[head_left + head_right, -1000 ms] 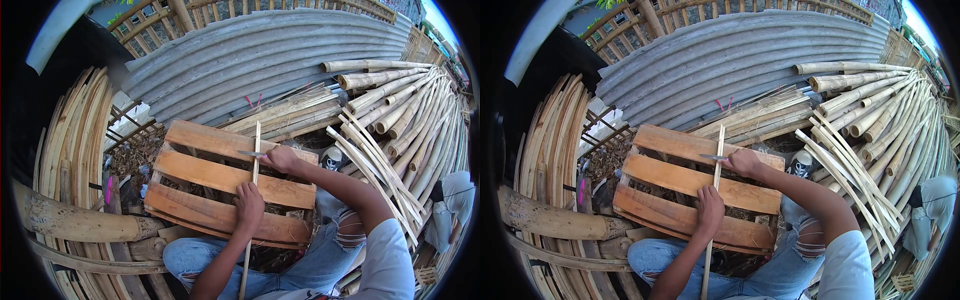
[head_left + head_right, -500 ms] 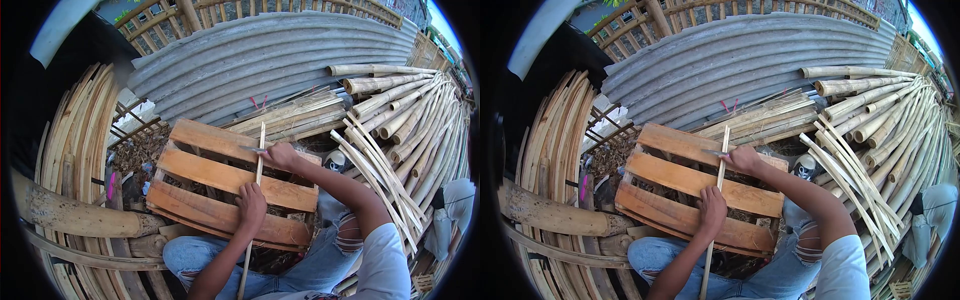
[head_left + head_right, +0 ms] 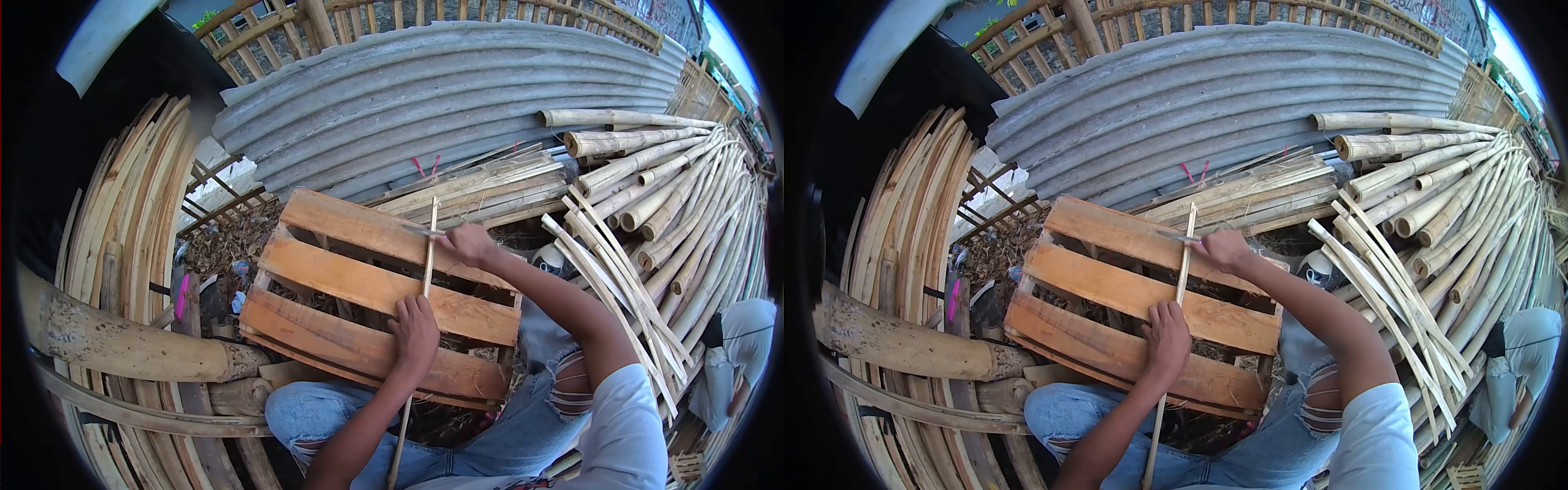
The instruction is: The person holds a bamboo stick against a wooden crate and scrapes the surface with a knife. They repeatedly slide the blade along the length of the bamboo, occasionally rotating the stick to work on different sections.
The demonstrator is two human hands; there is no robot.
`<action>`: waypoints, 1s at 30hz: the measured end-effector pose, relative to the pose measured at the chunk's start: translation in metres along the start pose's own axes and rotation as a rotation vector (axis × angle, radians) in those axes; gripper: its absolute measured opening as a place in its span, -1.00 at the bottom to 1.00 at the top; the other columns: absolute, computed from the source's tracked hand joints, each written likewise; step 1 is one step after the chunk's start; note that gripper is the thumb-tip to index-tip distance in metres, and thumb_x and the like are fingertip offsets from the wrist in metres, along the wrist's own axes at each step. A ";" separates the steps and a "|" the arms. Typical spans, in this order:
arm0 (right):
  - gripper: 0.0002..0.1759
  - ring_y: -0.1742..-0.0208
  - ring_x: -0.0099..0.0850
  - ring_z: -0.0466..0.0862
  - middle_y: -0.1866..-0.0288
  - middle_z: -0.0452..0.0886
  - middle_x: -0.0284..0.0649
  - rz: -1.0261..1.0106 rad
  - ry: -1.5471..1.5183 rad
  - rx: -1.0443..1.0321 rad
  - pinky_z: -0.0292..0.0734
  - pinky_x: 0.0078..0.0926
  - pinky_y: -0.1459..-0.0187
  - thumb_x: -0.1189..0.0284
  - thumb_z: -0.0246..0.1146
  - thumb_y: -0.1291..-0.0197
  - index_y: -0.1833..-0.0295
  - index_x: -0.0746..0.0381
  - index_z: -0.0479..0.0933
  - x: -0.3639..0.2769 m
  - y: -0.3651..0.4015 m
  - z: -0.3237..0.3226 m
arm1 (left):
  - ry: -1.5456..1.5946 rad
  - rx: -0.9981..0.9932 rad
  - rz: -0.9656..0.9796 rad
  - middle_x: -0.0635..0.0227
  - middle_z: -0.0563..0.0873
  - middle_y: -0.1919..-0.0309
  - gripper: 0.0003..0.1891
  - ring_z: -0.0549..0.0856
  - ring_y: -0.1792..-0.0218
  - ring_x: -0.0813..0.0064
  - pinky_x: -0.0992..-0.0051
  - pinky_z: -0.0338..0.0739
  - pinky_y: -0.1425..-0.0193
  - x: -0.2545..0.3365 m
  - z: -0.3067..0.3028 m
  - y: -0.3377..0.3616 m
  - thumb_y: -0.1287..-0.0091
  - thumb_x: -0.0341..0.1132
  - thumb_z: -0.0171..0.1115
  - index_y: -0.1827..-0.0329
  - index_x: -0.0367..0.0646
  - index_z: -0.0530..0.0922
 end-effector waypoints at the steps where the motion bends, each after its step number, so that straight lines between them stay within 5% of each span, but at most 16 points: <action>1: -0.26 0.42 -0.06 0.67 0.57 0.58 0.05 -0.092 0.005 0.053 0.55 -0.12 0.40 -0.15 -0.14 -0.30 0.53 0.24 0.61 -0.006 0.004 0.005 | -0.007 -0.018 0.000 0.28 0.43 0.23 -0.91 0.47 0.11 0.30 0.20 0.50 0.24 0.000 0.003 -0.001 -0.31 -0.33 -0.01 0.23 -0.13 0.38; 4: -0.25 0.43 -0.01 0.66 0.52 0.62 0.01 0.119 0.081 -0.110 0.55 -0.12 0.39 -0.18 -0.15 -0.29 0.49 0.24 0.62 0.035 -0.020 -0.016 | -0.004 0.016 0.012 0.28 0.42 0.23 -0.91 0.47 0.11 0.30 0.21 0.50 0.24 0.000 -0.002 -0.001 -0.31 -0.33 -0.01 0.23 -0.13 0.38; 8: -0.33 0.42 -0.06 0.68 0.48 0.65 -0.04 -0.089 0.201 -0.039 0.57 -0.24 0.44 -0.10 -0.11 -0.32 0.47 0.20 0.64 -0.012 -0.005 0.004 | -0.016 0.012 0.010 0.28 0.42 0.23 -0.91 0.47 0.11 0.29 0.21 0.50 0.24 -0.003 -0.001 -0.004 -0.31 -0.33 -0.01 0.23 -0.13 0.38; 11: -0.42 0.46 -0.13 0.68 0.54 0.63 -0.05 0.350 0.276 0.257 0.58 -0.17 0.42 0.06 -0.07 -0.37 0.50 0.22 0.62 0.117 -0.032 -0.050 | -0.017 0.012 0.044 0.28 0.42 0.23 -0.91 0.47 0.11 0.29 0.20 0.50 0.24 0.006 -0.004 0.003 -0.31 -0.33 -0.02 0.23 -0.13 0.38; 12: -0.55 0.42 -0.13 0.67 0.49 0.61 -0.05 0.313 0.324 0.260 0.56 -0.14 0.43 0.15 -0.07 -0.39 0.25 0.20 0.62 0.133 -0.035 -0.054 | 0.034 -0.034 0.024 0.23 0.42 0.21 -0.90 0.45 0.09 0.24 0.14 0.48 0.19 0.002 -0.002 0.002 -0.30 -0.37 -0.01 0.21 -0.18 0.36; 13: -0.55 0.42 -0.13 0.67 0.49 0.61 -0.05 0.311 0.322 0.277 0.56 -0.14 0.43 0.15 -0.07 -0.39 0.25 0.20 0.62 0.131 -0.033 -0.056 | 0.095 -0.072 -0.010 0.18 0.41 0.18 -0.89 0.44 0.07 0.18 0.08 0.47 0.14 -0.001 0.001 0.000 -0.28 -0.41 0.00 0.19 -0.23 0.35; 15: -0.64 0.34 -0.10 0.67 0.39 0.60 0.01 0.192 0.250 0.154 0.56 -0.12 0.40 0.18 -0.10 -0.40 -0.09 0.08 0.50 0.115 -0.028 -0.034 | 0.099 -0.071 -0.026 0.20 0.41 0.20 -0.89 0.45 0.09 0.19 0.10 0.47 0.13 -0.003 0.001 -0.003 -0.27 -0.40 0.01 0.20 -0.23 0.36; 16: -0.62 0.26 -0.08 0.66 0.28 0.57 0.05 0.198 0.235 0.030 0.56 -0.11 0.35 0.22 -0.14 -0.42 -0.29 -0.10 0.30 0.115 -0.031 -0.017 | 0.100 -0.077 -0.013 0.20 0.42 0.20 -0.89 0.45 0.09 0.20 0.11 0.47 0.14 -0.003 0.000 -0.003 -0.27 -0.40 0.02 0.21 -0.22 0.36; 19: -0.55 0.29 -0.03 0.65 0.36 0.59 0.07 0.229 0.062 -0.018 0.53 -0.09 0.29 0.07 -0.13 -0.39 -0.09 0.11 0.50 0.084 -0.027 -0.027 | 0.082 -0.038 -0.004 0.24 0.43 0.23 -0.90 0.46 0.12 0.25 0.18 0.47 0.20 -0.003 0.003 -0.002 -0.27 -0.37 0.02 0.22 -0.18 0.38; 20: -0.34 0.32 0.02 0.63 0.45 0.59 0.11 0.362 -0.106 -0.048 0.48 -0.07 0.26 -0.10 -0.07 -0.31 0.24 0.32 0.61 0.093 -0.030 -0.020 | 0.037 0.022 0.016 0.28 0.43 0.25 -0.91 0.47 0.13 0.31 0.24 0.46 0.25 -0.003 -0.001 -0.002 -0.28 -0.34 0.02 0.23 -0.14 0.39; 23: -0.17 0.37 0.06 0.60 0.56 0.55 0.14 0.300 -0.250 -0.109 0.44 -0.07 0.25 -0.22 -0.08 -0.23 0.49 0.42 0.57 0.055 -0.026 -0.028 | 0.052 0.032 0.013 0.28 0.43 0.24 -0.91 0.46 0.13 0.32 0.25 0.45 0.24 -0.003 -0.001 -0.001 -0.27 -0.35 0.02 0.23 -0.14 0.39; 30: -0.31 0.50 0.06 0.54 0.64 0.47 0.14 -0.046 -0.348 -0.275 0.42 -0.11 0.34 -0.05 -0.04 -0.32 0.49 0.40 0.53 -0.047 0.056 0.005 | 0.151 0.013 0.000 0.19 0.42 0.20 -0.89 0.45 0.08 0.21 0.14 0.47 0.17 -0.004 -0.003 -0.001 -0.27 -0.39 0.00 0.21 -0.22 0.37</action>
Point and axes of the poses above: each hand's wrist, its own y-axis away from the middle knuckle, its own z-axis out of the palm, x = y × z, the point moved 10 cm from there along -y, towards the middle knuckle
